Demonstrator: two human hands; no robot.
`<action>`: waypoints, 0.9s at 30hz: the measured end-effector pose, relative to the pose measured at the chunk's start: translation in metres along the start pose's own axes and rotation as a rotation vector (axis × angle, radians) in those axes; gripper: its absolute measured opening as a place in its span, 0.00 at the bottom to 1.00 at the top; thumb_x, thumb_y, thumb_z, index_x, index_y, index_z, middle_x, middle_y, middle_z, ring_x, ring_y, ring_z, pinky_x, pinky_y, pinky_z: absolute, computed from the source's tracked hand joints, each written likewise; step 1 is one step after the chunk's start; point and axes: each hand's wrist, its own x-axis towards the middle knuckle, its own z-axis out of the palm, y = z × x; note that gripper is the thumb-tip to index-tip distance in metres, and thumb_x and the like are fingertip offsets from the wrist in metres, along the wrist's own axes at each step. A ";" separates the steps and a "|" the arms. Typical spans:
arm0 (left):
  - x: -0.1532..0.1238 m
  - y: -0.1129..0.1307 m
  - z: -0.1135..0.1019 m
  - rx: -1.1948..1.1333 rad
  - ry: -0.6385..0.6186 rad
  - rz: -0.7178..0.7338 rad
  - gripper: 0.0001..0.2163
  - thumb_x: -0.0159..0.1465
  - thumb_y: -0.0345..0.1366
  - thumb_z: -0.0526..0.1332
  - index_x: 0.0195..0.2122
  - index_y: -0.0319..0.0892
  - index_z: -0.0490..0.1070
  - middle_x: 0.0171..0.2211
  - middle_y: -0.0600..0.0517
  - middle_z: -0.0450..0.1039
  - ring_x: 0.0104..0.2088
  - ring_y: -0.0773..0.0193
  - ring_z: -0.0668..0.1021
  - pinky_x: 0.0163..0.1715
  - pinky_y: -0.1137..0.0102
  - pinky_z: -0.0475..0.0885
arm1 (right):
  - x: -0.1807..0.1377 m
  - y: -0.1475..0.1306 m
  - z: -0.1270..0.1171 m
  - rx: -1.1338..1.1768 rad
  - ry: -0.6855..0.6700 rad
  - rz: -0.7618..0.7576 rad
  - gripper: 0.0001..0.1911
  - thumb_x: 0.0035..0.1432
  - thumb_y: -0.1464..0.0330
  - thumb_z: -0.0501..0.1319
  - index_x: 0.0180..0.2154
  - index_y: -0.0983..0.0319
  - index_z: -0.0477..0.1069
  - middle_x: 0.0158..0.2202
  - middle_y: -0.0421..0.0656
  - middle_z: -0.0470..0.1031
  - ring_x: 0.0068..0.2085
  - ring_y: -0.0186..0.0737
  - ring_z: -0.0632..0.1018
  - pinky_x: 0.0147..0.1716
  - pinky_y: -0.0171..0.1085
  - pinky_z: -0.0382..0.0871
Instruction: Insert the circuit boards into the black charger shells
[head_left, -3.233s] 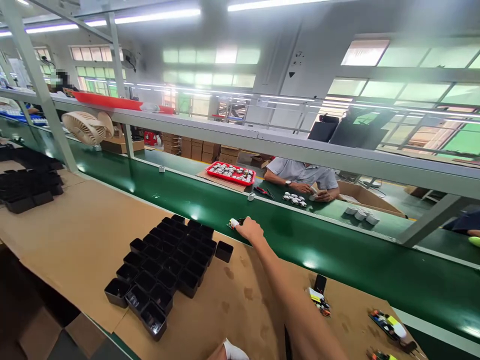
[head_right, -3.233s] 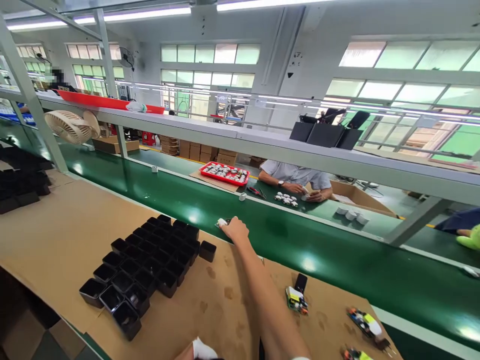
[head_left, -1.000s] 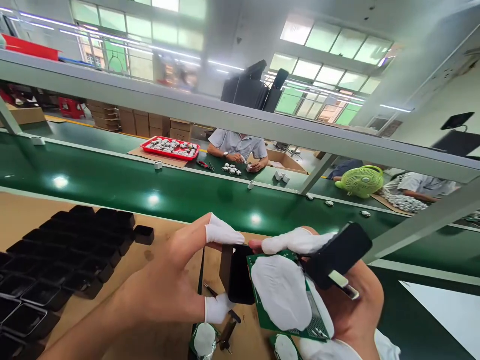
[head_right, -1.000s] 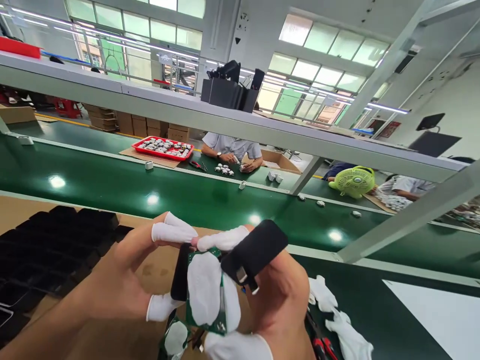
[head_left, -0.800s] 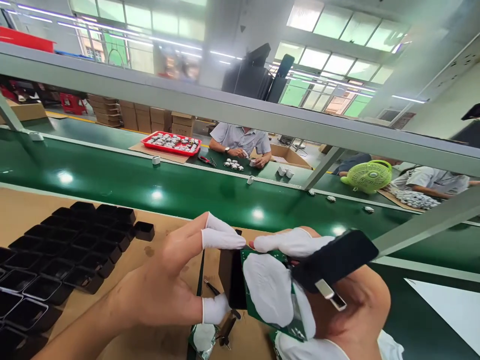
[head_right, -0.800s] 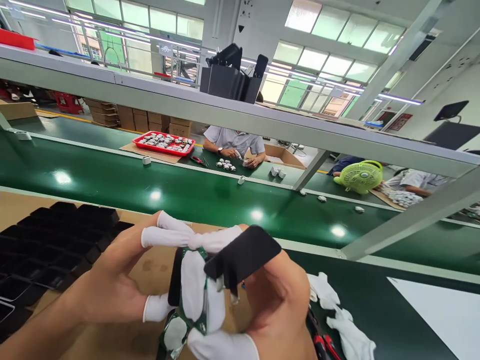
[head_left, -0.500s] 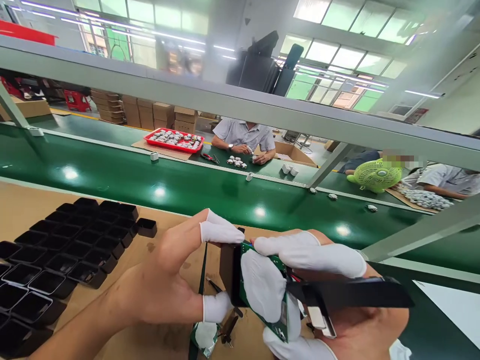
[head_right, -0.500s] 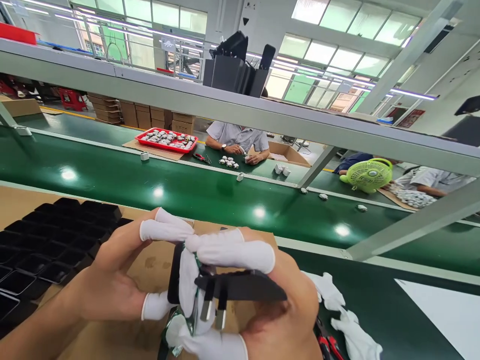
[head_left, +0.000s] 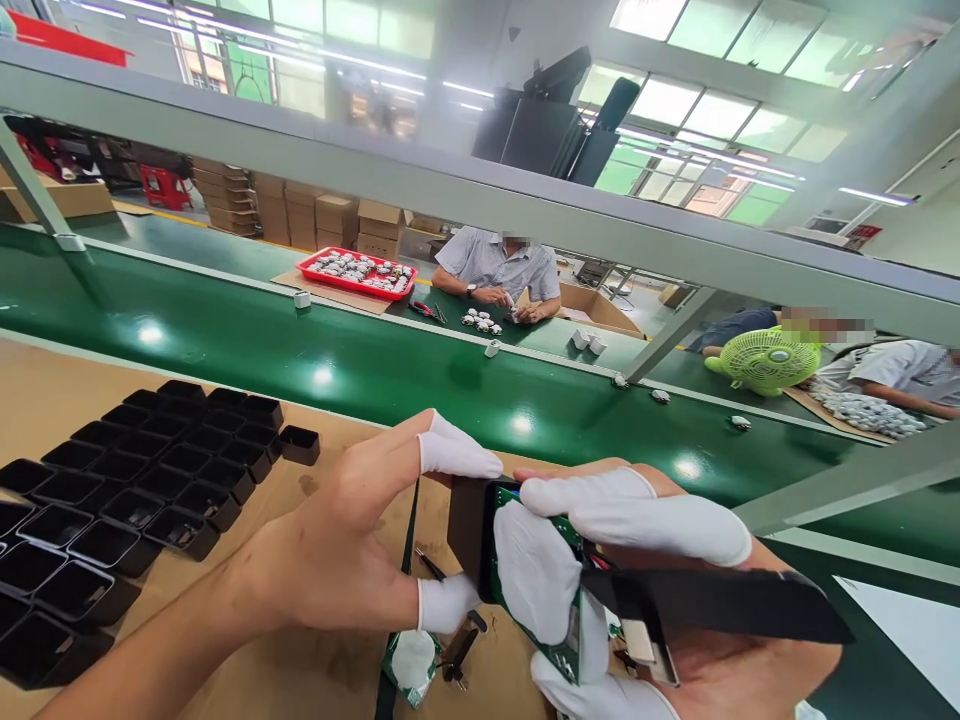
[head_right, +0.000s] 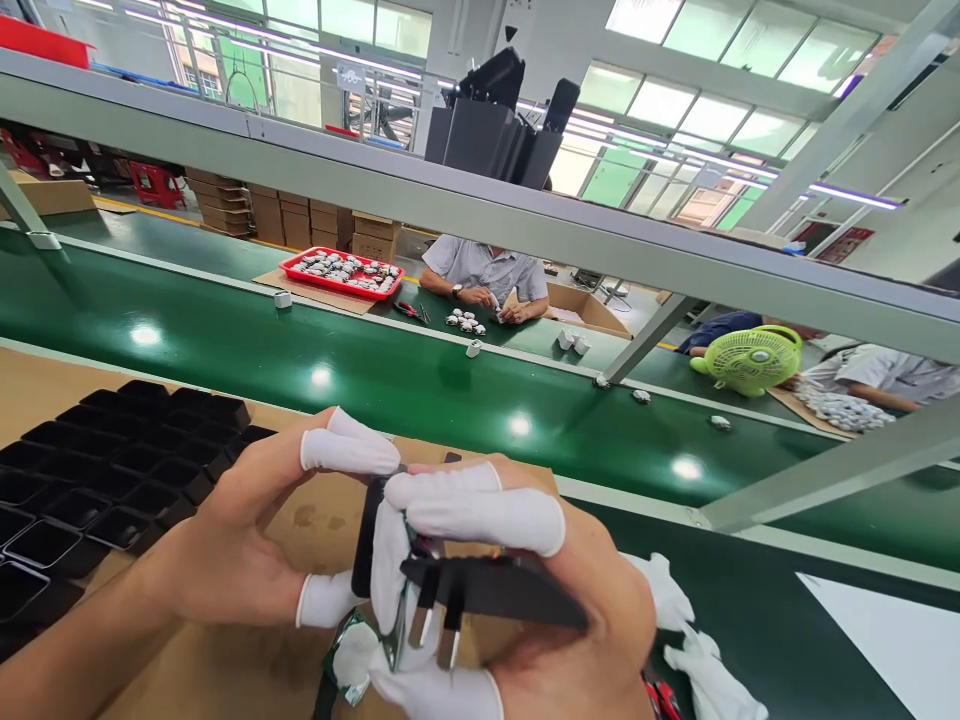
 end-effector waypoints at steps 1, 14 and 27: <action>0.000 0.000 0.000 -0.002 0.003 0.007 0.33 0.55 0.24 0.78 0.61 0.46 0.75 0.50 0.48 0.83 0.49 0.54 0.85 0.51 0.62 0.81 | 0.000 0.001 0.002 -0.031 0.003 -0.049 0.37 0.49 0.74 0.85 0.59 0.45 0.86 0.53 0.44 0.88 0.51 0.54 0.89 0.48 0.45 0.90; 0.006 0.002 -0.002 0.037 0.014 0.080 0.32 0.54 0.24 0.77 0.61 0.46 0.76 0.49 0.48 0.84 0.48 0.54 0.85 0.52 0.63 0.81 | 0.009 0.000 0.001 -0.143 -0.112 -0.167 0.36 0.53 0.80 0.82 0.61 0.55 0.83 0.54 0.47 0.89 0.54 0.49 0.88 0.52 0.43 0.88; 0.003 0.019 -0.006 0.062 0.006 0.042 0.29 0.55 0.20 0.74 0.58 0.42 0.77 0.47 0.46 0.84 0.47 0.55 0.85 0.48 0.65 0.82 | -0.006 0.002 0.004 -0.194 -0.035 -0.137 0.33 0.56 0.73 0.83 0.62 0.50 0.83 0.54 0.44 0.89 0.53 0.54 0.88 0.48 0.46 0.90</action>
